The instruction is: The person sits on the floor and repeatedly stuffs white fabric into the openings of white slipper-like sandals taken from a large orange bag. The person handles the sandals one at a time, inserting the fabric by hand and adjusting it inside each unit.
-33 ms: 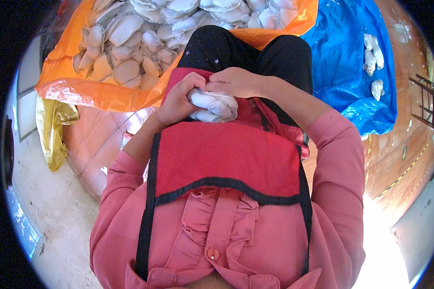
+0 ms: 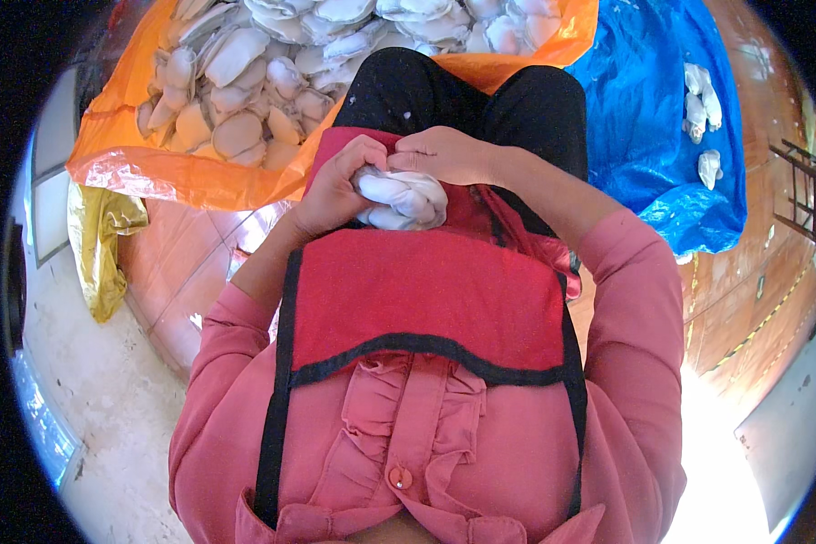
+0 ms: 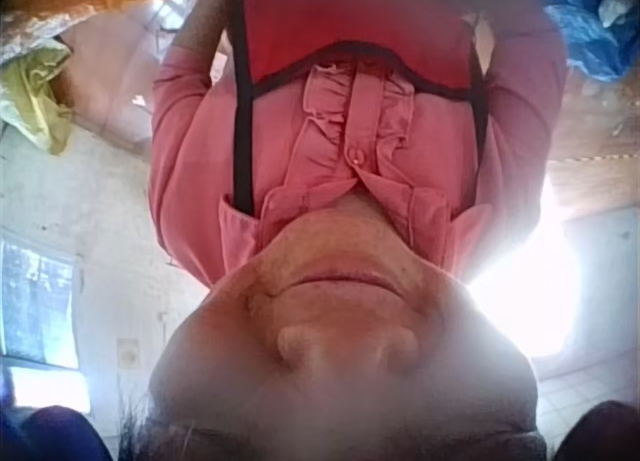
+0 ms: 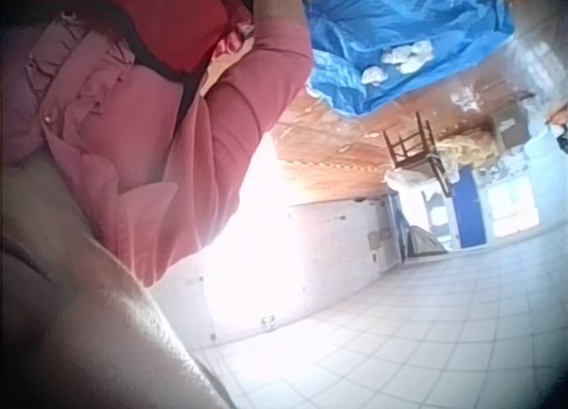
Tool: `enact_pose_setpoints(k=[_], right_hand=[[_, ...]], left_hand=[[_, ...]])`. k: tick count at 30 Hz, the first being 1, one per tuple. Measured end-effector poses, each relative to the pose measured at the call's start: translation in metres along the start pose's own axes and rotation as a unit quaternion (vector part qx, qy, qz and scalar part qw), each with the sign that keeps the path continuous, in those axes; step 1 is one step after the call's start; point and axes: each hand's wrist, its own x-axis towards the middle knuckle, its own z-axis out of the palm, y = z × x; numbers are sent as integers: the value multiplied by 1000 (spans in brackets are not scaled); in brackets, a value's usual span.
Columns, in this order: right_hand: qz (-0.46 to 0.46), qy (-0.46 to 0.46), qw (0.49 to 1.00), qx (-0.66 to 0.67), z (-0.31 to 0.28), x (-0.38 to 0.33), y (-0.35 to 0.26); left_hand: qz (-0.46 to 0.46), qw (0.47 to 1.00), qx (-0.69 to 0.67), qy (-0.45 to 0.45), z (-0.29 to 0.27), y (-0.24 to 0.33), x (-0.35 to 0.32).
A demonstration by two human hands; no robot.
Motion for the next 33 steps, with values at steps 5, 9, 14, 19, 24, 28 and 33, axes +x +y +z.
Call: enact_pose_setpoints(k=[5, 9, 14, 19, 24, 28, 33], right_hand=[[44, 74, 988, 126, 11, -10, 9], [93, 88, 940, 317, 17, -19, 8], [147, 167, 838, 498, 28, -25, -13], [128, 156, 752, 627, 40, -36, 13], [163, 172, 901, 364, 28, -42, -2], [71, 180, 980, 48, 28, -41, 5], [75, 68, 995, -27, 6, -34, -2]], left_hand=[[41, 999, -12, 3, 0, -1, 6], [65, 998, 8, -12, -5, 4, 9], [135, 983, 121, -33, -17, -9, 15], [114, 988, 86, -64, -16, 3, 23], [113, 986, 97, -73, -14, 3, 27], [139, 983, 93, -77, -12, 4, 29], [149, 979, 105, -96, -12, 14, 33]])
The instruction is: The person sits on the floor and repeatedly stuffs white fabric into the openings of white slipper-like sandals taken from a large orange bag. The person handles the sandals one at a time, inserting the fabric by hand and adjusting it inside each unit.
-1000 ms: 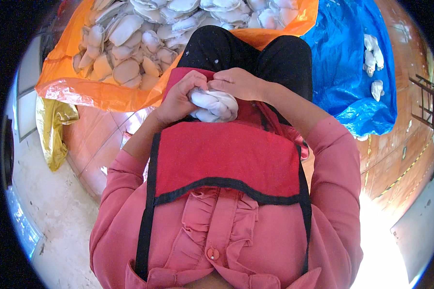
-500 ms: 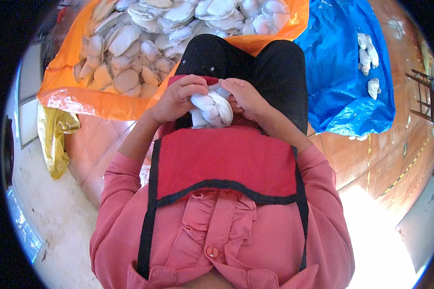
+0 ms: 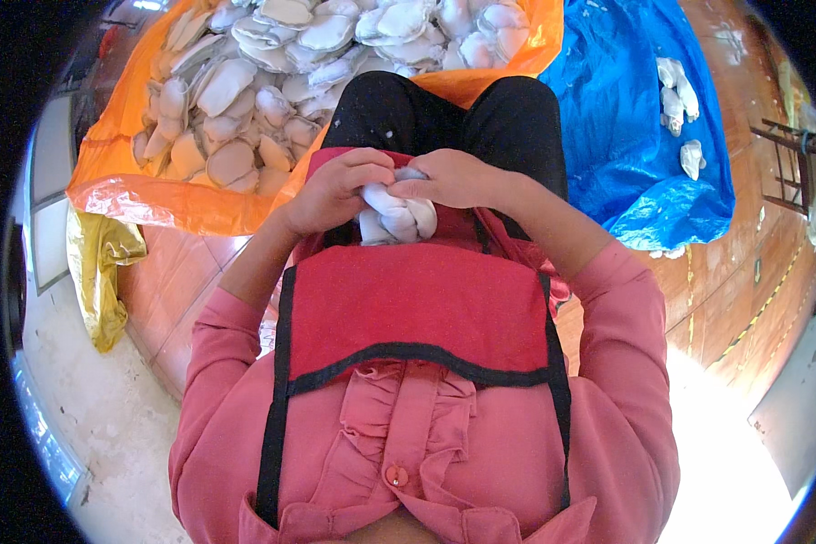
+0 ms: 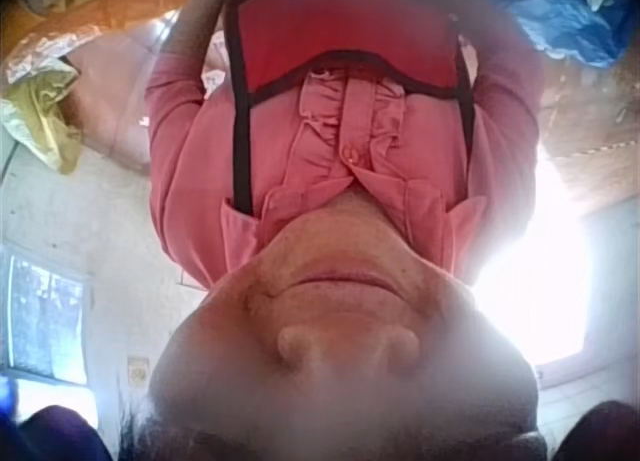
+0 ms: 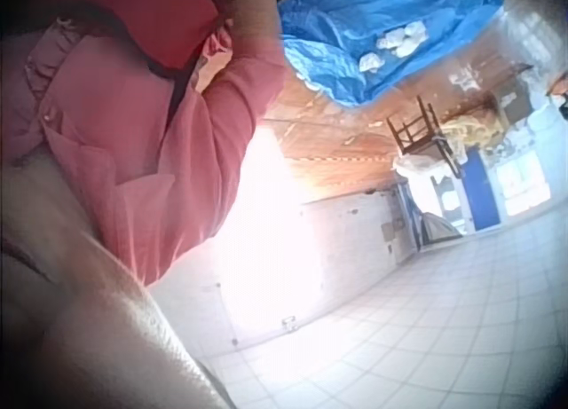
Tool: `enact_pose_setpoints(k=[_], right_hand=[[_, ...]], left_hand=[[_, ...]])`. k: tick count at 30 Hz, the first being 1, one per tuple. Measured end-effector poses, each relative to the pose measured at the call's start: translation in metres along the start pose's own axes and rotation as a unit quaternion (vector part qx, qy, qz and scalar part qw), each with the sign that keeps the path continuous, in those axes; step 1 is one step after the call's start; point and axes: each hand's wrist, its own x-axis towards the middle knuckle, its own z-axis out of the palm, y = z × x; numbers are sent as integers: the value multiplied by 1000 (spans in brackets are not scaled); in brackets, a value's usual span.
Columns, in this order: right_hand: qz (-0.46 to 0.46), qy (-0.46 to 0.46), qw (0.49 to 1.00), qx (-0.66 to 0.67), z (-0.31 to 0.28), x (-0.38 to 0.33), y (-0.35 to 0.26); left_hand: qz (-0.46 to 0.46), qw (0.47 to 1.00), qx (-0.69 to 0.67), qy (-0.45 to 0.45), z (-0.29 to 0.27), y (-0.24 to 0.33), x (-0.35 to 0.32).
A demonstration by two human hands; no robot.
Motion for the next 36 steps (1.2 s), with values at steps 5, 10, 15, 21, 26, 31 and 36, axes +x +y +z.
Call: enact_pose_setpoints(k=[5, 10, 15, 21, 26, 31, 36], right_hand=[[91, -143, 980, -109, -21, -1, -20], [95, -41, 975, 195, 3, -22, 6], [121, 164, 894, 400, 6, -28, -4], [31, 315, 792, 521, 24, 10, -51], [26, 139, 769, 624, 57, 7, -45], [24, 141, 752, 644, 68, 8, -52], [41, 126, 741, 659, 67, 6, -52]], left_hand=[[44, 998, 11, -34, 6, 4, 13], [71, 995, 56, -39, 5, 4, 18], [100, 932, 347, -13, -32, 32, 38], [7, 915, 402, 21, -2, 74, 41], [-61, 932, 358, -3, -10, 59, 10], [-95, 957, 273, -13, -21, 57, -4], [-101, 967, 232, -43, -21, 47, -12]])
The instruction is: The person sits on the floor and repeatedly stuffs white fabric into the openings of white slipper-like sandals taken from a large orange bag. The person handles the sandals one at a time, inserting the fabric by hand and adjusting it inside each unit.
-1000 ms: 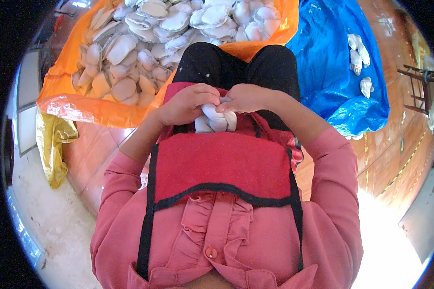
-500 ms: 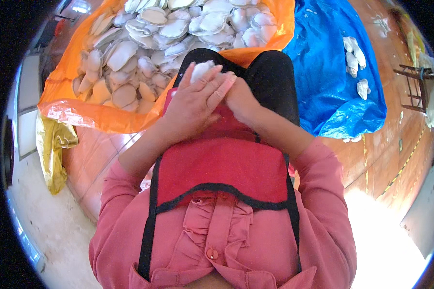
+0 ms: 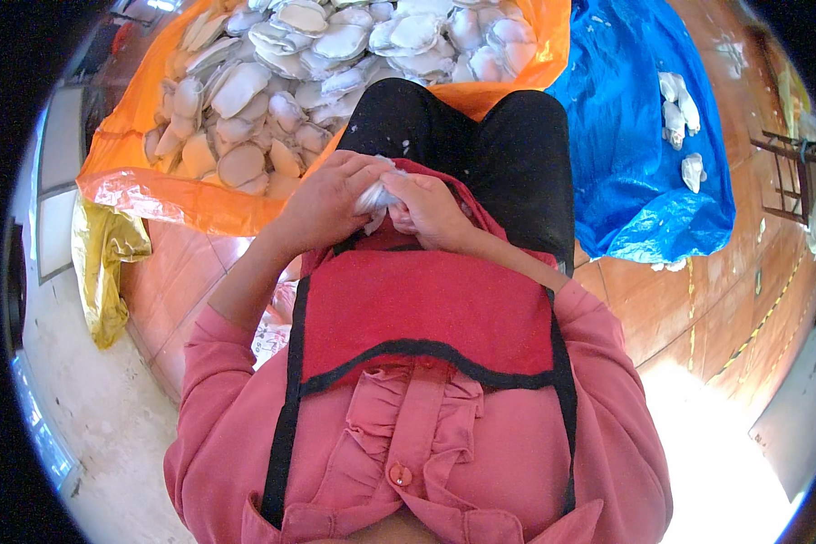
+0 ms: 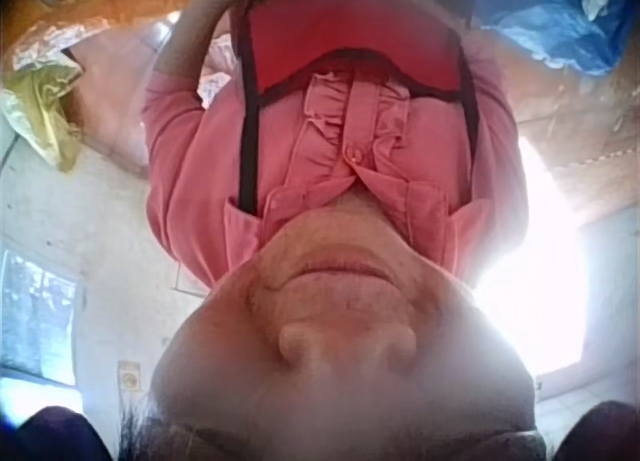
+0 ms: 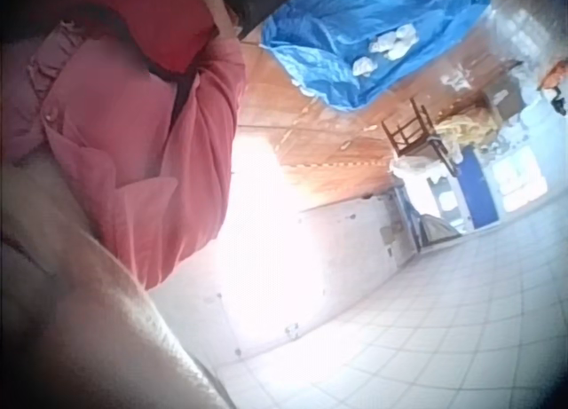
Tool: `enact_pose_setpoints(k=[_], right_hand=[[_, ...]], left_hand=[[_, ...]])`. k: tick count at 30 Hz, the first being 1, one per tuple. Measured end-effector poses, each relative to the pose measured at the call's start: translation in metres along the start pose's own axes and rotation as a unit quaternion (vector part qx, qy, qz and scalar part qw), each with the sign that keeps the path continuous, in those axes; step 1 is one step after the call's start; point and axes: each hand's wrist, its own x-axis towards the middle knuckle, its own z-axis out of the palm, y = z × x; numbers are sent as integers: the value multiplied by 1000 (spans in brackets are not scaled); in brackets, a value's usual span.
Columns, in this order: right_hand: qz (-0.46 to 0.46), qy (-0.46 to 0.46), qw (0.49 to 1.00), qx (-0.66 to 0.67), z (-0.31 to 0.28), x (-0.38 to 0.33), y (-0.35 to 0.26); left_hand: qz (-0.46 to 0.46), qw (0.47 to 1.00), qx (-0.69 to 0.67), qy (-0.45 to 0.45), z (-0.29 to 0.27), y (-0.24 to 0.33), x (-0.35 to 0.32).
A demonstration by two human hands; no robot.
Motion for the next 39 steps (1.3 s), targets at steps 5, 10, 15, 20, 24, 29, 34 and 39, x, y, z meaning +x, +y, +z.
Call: enact_pose_setpoints(k=[5, 10, 15, 20, 24, 29, 34, 39], right_hand=[[19, 23, 999, 16, -6, 4, 2], [60, 28, 997, -38, -18, 12, -7], [65, -10, 995, -79, -32, 27, -8], [46, 1, 989, -142, -37, 35, 2], [-55, 100, 947, -300, -25, 33, -5], [-253, 116, 865, -417, -37, 39, 3], [-338, 56, 792, -506, -40, 37, 3], [-365, 19, 753, -548, -30, 30, 5]], left_hand=[[-1, 1000, -6, 0, 6, -9, 2], [-4, 1000, -28, 1, 12, -19, 4], [-70, 988, -119, -72, 8, -42, 15], [-148, 945, -279, -82, 12, -60, 17], [-148, 949, -264, -89, 6, -59, 19], [-96, 979, -169, -67, 5, -59, 20], [-52, 983, -169, -41, 12, -71, 18], [-84, 965, -227, -98, 5, -69, 19]])
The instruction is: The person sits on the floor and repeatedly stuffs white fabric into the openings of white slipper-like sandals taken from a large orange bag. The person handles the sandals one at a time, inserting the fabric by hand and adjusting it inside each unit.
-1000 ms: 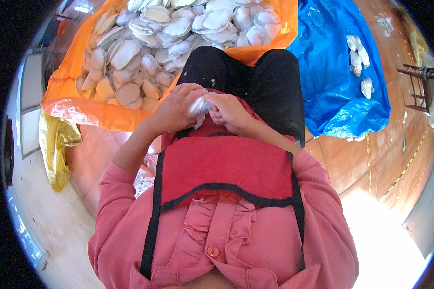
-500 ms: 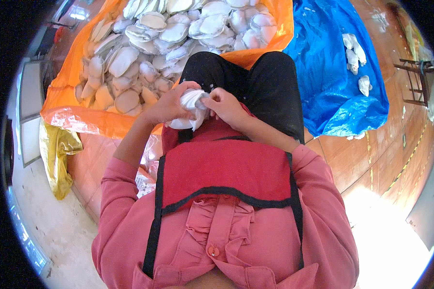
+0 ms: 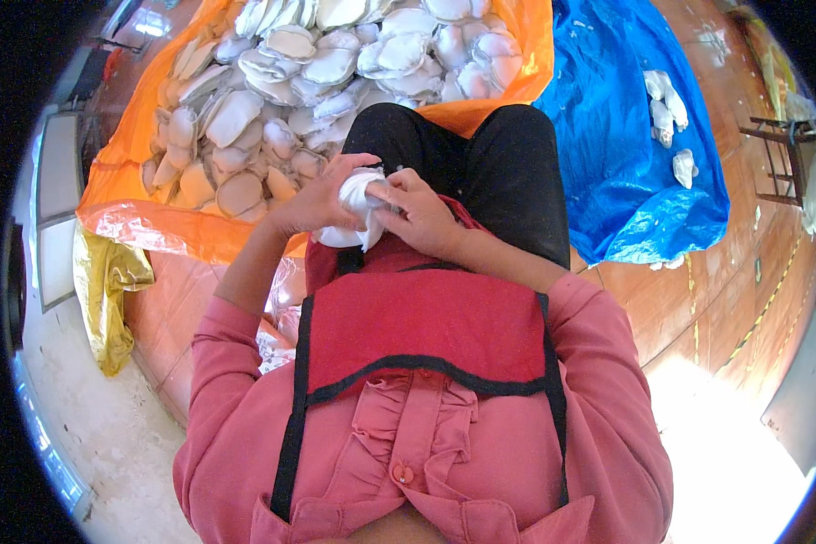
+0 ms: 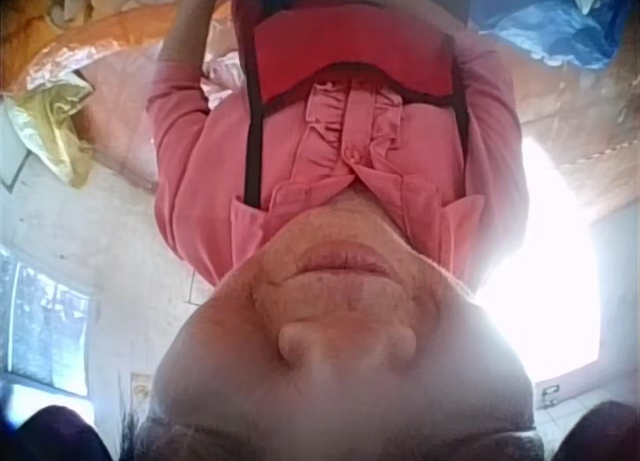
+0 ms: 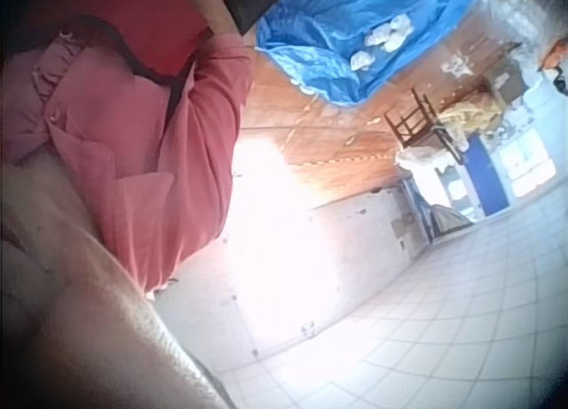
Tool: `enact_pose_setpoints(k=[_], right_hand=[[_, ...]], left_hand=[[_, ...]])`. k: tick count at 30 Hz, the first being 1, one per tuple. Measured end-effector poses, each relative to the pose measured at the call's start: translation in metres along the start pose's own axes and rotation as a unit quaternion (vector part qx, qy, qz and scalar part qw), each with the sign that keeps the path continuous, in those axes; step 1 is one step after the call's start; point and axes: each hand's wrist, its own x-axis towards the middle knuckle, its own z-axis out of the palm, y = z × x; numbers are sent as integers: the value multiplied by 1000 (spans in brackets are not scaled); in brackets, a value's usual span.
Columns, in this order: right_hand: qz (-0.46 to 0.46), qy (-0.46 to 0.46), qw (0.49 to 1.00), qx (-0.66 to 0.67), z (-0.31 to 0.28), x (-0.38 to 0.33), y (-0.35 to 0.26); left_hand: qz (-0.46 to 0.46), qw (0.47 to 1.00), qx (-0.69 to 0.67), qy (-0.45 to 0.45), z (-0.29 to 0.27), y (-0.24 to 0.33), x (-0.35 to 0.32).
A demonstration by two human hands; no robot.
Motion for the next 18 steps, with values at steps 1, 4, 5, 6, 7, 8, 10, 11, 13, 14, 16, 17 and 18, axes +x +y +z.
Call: enact_pose_setpoints(k=[1, 4, 5, 6, 7, 8, 10, 11, 13, 14, 16, 17, 18], right_hand=[[1, -5, 1000, -15, 1, 1, -2], [16, -15, 999, -42, 2, 2, -5], [31, -14, 999, -36, 3, 0, -5], [47, -13, 998, -30, 3, -1, -6], [55, -7, 998, -28, 4, -1, -5], [62, -2, 998, -27, 4, -2, -5], [67, 5, 997, -38, 3, -1, -6], [65, 7, 997, -51, 2, 1, -8], [54, 12, 995, -78, 0, 5, -10], [46, 16, 995, -91, -1, 9, -9], [7, 26, 995, -99, -4, 16, -5], [-23, 32, 995, -93, -8, 19, -3], [-54, 38, 994, -88, -11, 22, -3]], left_hand=[[-5, 1000, -16, -15, -1, -1, 0], [-19, 997, -44, -57, -5, 1, 2], [-25, 996, -42, -70, -6, 7, 2], [-30, 995, -40, -84, -7, 11, 3], [-22, 995, -33, -89, -8, 11, 4], [-13, 995, -28, -92, -7, 11, 5], [-10, 994, -34, -103, -7, 10, 6], [-14, 993, -47, -112, -8, 9, 7], [-28, 988, -68, -135, -9, 10, 9], [-38, 985, -77, -151, -11, 13, 10], [-45, 983, -71, -164, -14, 18, 11], [-44, 984, -56, -161, -16, 20, 10], [-42, 986, -41, -158, -18, 21, 10]])
